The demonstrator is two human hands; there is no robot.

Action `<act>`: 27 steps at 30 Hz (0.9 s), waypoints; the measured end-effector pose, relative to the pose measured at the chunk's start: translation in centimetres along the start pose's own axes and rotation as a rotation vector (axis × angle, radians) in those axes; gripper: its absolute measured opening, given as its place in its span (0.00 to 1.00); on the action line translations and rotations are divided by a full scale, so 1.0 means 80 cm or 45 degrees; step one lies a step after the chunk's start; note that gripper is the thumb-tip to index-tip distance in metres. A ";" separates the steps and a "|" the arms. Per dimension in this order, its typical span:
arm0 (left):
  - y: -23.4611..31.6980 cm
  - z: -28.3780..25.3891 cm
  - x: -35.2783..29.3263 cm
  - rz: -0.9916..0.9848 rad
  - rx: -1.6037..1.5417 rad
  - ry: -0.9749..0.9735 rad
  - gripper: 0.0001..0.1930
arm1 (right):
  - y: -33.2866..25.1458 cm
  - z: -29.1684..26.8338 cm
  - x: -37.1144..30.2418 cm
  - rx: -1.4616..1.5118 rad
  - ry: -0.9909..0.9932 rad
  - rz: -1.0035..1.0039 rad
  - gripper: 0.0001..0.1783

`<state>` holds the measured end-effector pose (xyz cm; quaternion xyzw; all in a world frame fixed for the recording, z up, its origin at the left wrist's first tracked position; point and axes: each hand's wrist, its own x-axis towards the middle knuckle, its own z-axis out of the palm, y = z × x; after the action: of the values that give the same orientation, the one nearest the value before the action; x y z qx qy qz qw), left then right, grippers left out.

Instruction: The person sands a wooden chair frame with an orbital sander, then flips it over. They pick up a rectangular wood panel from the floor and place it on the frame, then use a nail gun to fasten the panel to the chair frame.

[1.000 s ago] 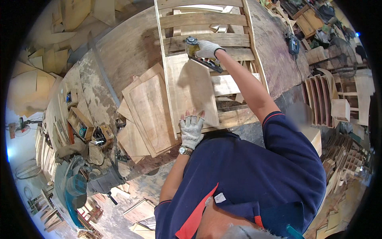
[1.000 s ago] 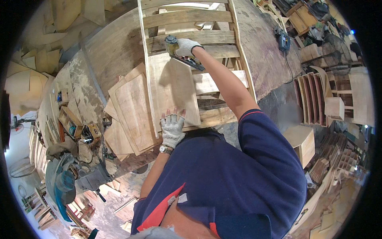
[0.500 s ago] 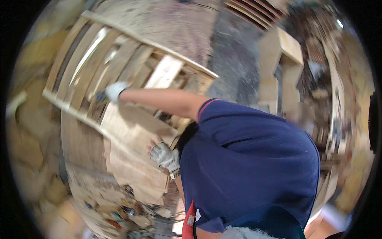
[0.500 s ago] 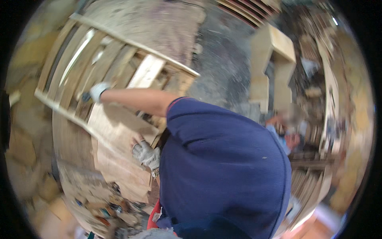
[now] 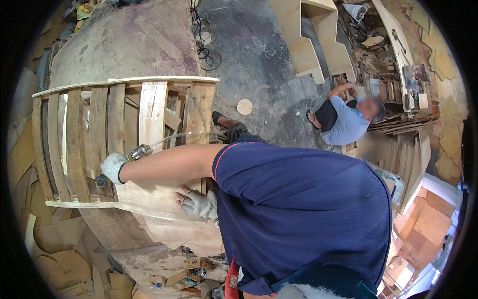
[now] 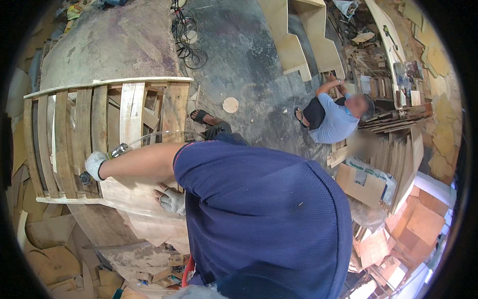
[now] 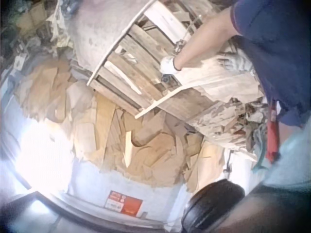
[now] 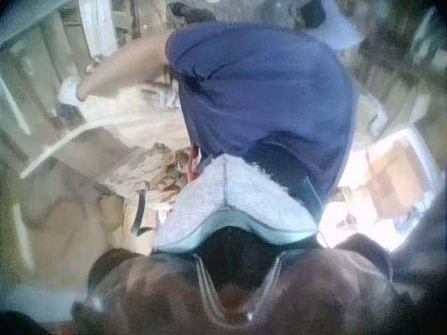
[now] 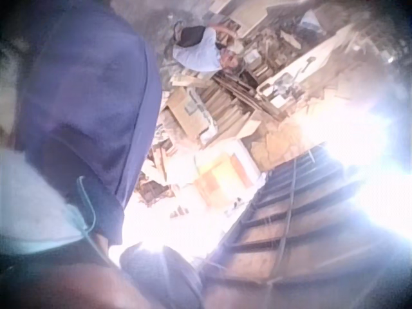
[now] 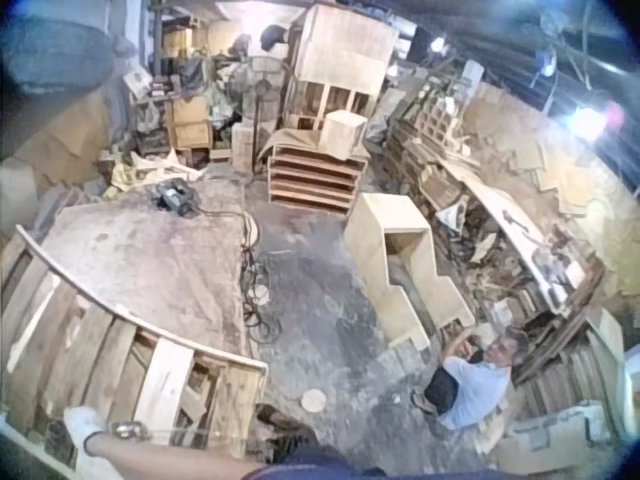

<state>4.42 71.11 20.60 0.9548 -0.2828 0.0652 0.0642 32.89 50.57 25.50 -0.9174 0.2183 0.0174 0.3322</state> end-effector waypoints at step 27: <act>-0.022 0.003 -0.004 0.045 0.039 0.023 0.46 | 0.012 -0.008 0.004 0.028 -0.015 -0.067 0.13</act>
<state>5.14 72.71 20.21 0.9499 -0.2981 0.0792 0.0510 32.71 49.37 25.34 -0.9190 0.1922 0.0117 0.3439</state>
